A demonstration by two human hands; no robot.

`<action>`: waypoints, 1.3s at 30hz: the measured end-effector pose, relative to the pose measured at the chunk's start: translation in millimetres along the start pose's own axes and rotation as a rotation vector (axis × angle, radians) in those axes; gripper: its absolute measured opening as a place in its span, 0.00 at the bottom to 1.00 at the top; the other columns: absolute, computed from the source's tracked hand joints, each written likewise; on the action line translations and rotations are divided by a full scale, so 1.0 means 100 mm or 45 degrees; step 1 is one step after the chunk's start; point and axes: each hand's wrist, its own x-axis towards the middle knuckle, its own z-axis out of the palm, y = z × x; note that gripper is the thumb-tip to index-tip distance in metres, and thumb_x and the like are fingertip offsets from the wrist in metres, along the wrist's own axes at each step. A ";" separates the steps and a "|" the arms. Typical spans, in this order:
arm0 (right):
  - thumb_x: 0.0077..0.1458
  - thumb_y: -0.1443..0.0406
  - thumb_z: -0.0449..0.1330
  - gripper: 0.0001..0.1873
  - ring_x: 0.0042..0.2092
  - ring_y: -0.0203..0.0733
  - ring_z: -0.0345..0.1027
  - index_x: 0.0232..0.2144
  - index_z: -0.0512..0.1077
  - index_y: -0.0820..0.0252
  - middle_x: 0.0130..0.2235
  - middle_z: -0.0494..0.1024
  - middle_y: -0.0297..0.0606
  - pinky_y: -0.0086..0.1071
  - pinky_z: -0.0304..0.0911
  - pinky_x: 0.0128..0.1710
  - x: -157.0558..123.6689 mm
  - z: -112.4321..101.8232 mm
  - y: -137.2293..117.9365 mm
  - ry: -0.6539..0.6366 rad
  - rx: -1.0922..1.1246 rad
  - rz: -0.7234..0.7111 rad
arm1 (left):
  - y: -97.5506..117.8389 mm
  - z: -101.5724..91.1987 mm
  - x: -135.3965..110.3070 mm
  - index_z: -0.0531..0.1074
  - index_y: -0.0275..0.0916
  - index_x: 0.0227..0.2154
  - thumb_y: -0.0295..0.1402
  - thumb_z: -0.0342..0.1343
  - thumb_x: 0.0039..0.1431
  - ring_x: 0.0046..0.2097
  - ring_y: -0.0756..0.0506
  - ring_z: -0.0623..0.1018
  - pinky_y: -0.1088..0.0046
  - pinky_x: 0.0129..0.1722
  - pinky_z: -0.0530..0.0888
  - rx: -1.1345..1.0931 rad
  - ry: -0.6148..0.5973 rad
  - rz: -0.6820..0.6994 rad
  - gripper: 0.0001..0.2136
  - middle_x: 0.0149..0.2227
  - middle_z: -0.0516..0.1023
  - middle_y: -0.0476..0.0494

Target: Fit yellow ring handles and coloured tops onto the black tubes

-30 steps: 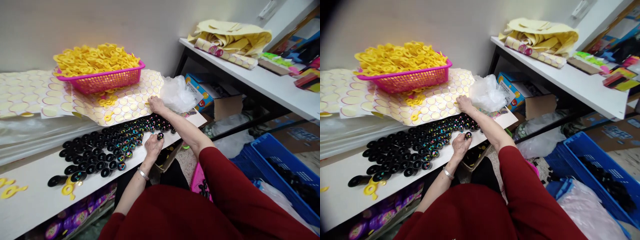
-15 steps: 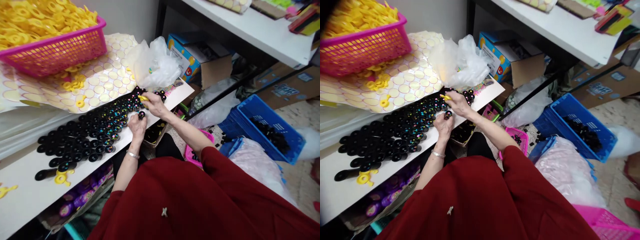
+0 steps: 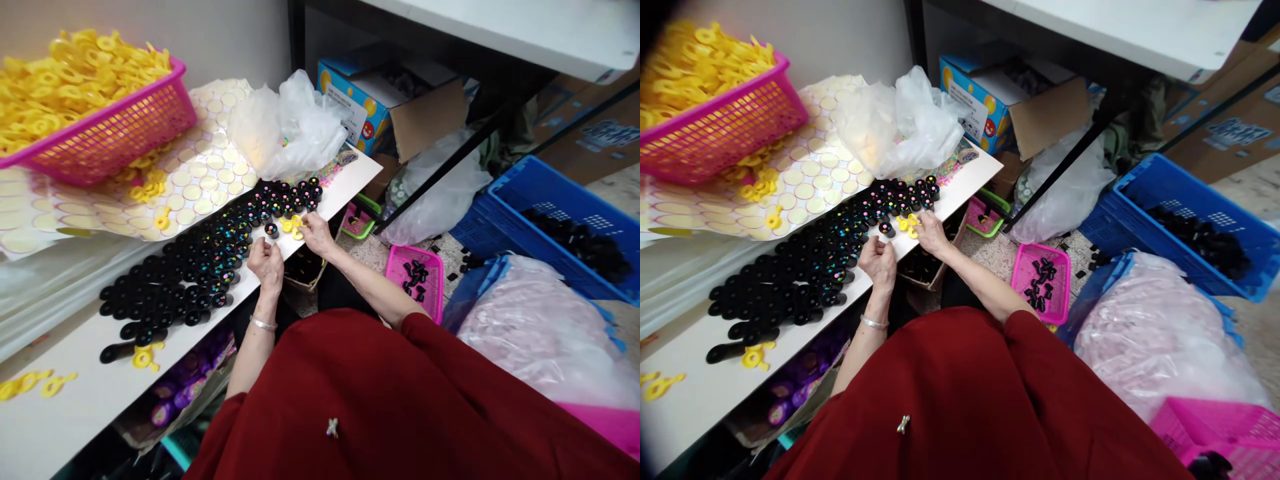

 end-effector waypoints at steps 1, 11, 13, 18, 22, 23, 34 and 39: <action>0.53 0.68 0.50 0.07 0.38 0.39 0.63 0.31 0.68 0.62 0.36 0.69 0.39 0.32 0.61 0.40 0.00 0.00 0.03 0.018 -0.007 0.019 | 0.02 0.00 -0.01 0.71 0.37 0.32 0.31 0.51 0.48 0.27 0.51 0.66 0.74 0.35 0.67 0.002 0.013 0.023 0.08 0.22 0.64 0.53; 0.60 0.73 0.43 0.15 0.43 0.39 0.64 0.33 0.69 0.64 0.40 0.71 0.46 0.30 0.60 0.44 0.01 -0.04 0.20 0.046 -0.321 -0.299 | 0.12 0.08 -0.02 0.72 0.38 0.30 0.29 0.50 0.48 0.28 0.50 0.66 0.74 0.35 0.67 0.012 0.013 0.076 0.07 0.23 0.64 0.52; 0.61 0.72 0.43 0.15 0.44 0.41 0.65 0.35 0.70 0.65 0.42 0.71 0.49 0.31 0.61 0.44 0.00 -0.07 0.21 0.000 -0.450 -0.354 | 0.13 0.07 -0.01 0.71 0.38 0.33 0.29 0.51 0.47 0.29 0.51 0.67 0.74 0.35 0.67 0.027 0.045 0.035 0.09 0.24 0.65 0.51; 0.63 0.71 0.38 0.21 0.43 0.43 0.65 0.36 0.71 0.66 0.44 0.72 0.52 0.34 0.62 0.41 0.01 -0.13 0.18 -0.044 -0.653 -0.432 | 0.15 0.07 0.02 0.70 0.36 0.40 0.27 0.51 0.45 0.26 0.53 0.66 0.75 0.31 0.67 -0.012 0.045 -0.059 0.16 0.33 0.69 0.47; 0.64 0.69 0.37 0.23 0.42 0.44 0.64 0.35 0.72 0.65 0.45 0.72 0.53 0.37 0.62 0.40 0.03 -0.17 0.17 -0.082 -0.691 -0.497 | 0.17 0.08 0.08 0.68 0.36 0.47 0.26 0.53 0.42 0.25 0.55 0.65 0.75 0.30 0.68 -0.019 -0.054 -0.069 0.24 0.45 0.69 0.41; 0.64 0.69 0.37 0.23 0.42 0.44 0.64 0.35 0.72 0.65 0.45 0.72 0.53 0.37 0.62 0.39 0.03 -0.18 0.17 -0.099 -0.695 -0.517 | 0.16 0.08 0.09 0.68 0.36 0.47 0.26 0.53 0.42 0.25 0.54 0.66 0.75 0.31 0.68 -0.016 -0.077 -0.052 0.23 0.44 0.70 0.41; 0.64 0.65 0.38 0.23 0.44 0.45 0.65 0.35 0.73 0.60 0.41 0.74 0.49 0.41 0.62 0.44 -0.02 -0.35 0.05 0.056 -0.429 -0.525 | 0.35 -0.05 0.05 0.72 0.36 0.37 0.30 0.54 0.50 0.25 0.56 0.64 0.79 0.27 0.64 -0.262 0.037 -0.113 0.11 0.33 0.70 0.48; 0.63 0.61 0.43 0.19 0.44 0.43 0.68 0.31 0.72 0.56 0.39 0.75 0.44 0.41 0.65 0.44 -0.30 -0.34 -0.04 0.010 -0.149 -0.807 | 0.58 -0.12 0.12 0.72 0.34 0.26 0.43 0.60 0.47 0.18 0.57 0.61 0.81 0.17 0.55 -0.891 -0.340 -0.520 0.14 0.19 0.67 0.52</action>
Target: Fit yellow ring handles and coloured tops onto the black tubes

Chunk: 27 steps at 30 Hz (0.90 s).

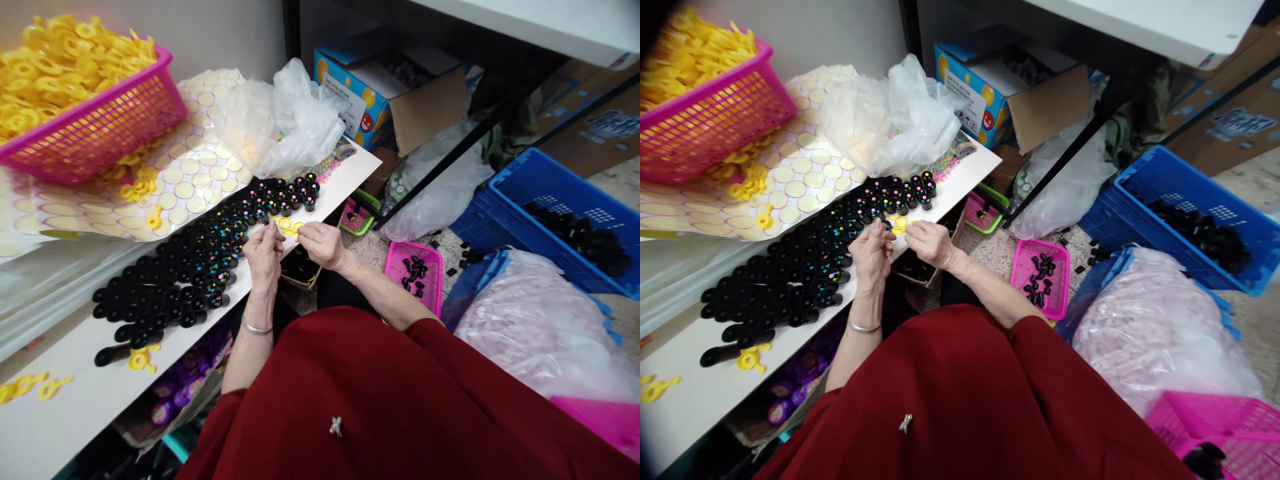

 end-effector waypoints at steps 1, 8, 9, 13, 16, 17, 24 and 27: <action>0.63 0.61 0.44 0.18 0.43 0.43 0.68 0.31 0.72 0.56 0.39 0.75 0.44 0.41 0.66 0.44 -0.03 0.01 -0.04 -0.005 0.028 -0.025 | 0.03 0.00 0.02 0.72 0.34 0.24 0.40 0.62 0.44 0.17 0.57 0.61 0.81 0.16 0.53 -0.059 -0.053 -0.093 0.13 0.18 0.67 0.52; 0.58 0.61 0.55 0.12 0.41 0.38 0.68 0.42 0.69 0.60 0.43 0.72 0.45 0.34 0.69 0.40 -0.08 0.09 -0.20 0.158 0.382 0.215 | 0.04 -0.04 0.06 0.71 0.34 0.19 0.26 0.61 0.34 0.15 0.58 0.61 0.83 0.14 0.53 -0.073 -0.023 -0.184 0.06 0.14 0.65 0.56; 0.56 0.60 0.57 0.15 0.39 0.36 0.68 0.44 0.67 0.60 0.45 0.71 0.45 0.32 0.70 0.37 -0.06 0.10 -0.22 0.170 0.482 0.296 | 0.04 -0.04 0.05 0.71 0.34 0.19 0.26 0.61 0.33 0.15 0.58 0.61 0.83 0.14 0.54 -0.080 -0.019 -0.162 0.06 0.14 0.65 0.56; 0.52 0.61 0.60 0.16 0.33 0.31 0.66 0.43 0.69 0.60 0.41 0.69 0.39 0.27 0.67 0.31 0.04 0.14 -0.27 0.083 0.761 0.469 | 0.07 -0.04 0.02 0.71 0.34 0.20 0.26 0.62 0.32 0.14 0.58 0.60 0.83 0.13 0.54 -0.150 -0.060 -0.135 0.07 0.13 0.64 0.57; 0.49 0.62 0.62 0.13 0.32 0.32 0.64 0.38 0.71 0.61 0.34 0.68 0.34 0.27 0.65 0.31 0.10 0.15 -0.29 0.029 0.825 0.501 | 0.08 -0.07 0.02 0.70 0.34 0.20 0.25 0.61 0.33 0.13 0.59 0.58 0.84 0.13 0.51 -0.229 -0.110 -0.164 0.07 0.12 0.62 0.58; 0.49 0.62 0.62 0.13 0.32 0.32 0.63 0.37 0.71 0.61 0.33 0.68 0.34 0.27 0.64 0.31 0.11 0.15 -0.30 0.022 0.836 0.513 | 0.08 -0.09 0.02 0.70 0.34 0.20 0.25 0.61 0.33 0.13 0.59 0.58 0.84 0.12 0.50 -0.257 -0.122 -0.183 0.08 0.12 0.62 0.59; 0.49 0.63 0.60 0.12 0.29 0.31 0.59 0.37 0.71 0.64 0.33 0.68 0.33 0.26 0.58 0.30 0.24 0.20 -0.25 0.006 0.803 0.581 | 0.03 -0.17 0.08 0.72 0.34 0.24 0.31 0.65 0.35 0.15 0.59 0.60 0.83 0.14 0.51 -0.294 0.035 -0.073 0.10 0.18 0.71 0.54; 0.47 0.64 0.60 0.11 0.32 0.32 0.59 0.34 0.71 0.64 0.33 0.67 0.33 0.27 0.56 0.31 0.40 0.25 -0.15 -0.022 0.666 0.591 | -0.04 -0.19 0.16 0.73 0.34 0.24 0.32 0.62 0.38 0.16 0.59 0.62 0.82 0.15 0.54 -0.167 0.227 0.033 0.08 0.20 0.72 0.53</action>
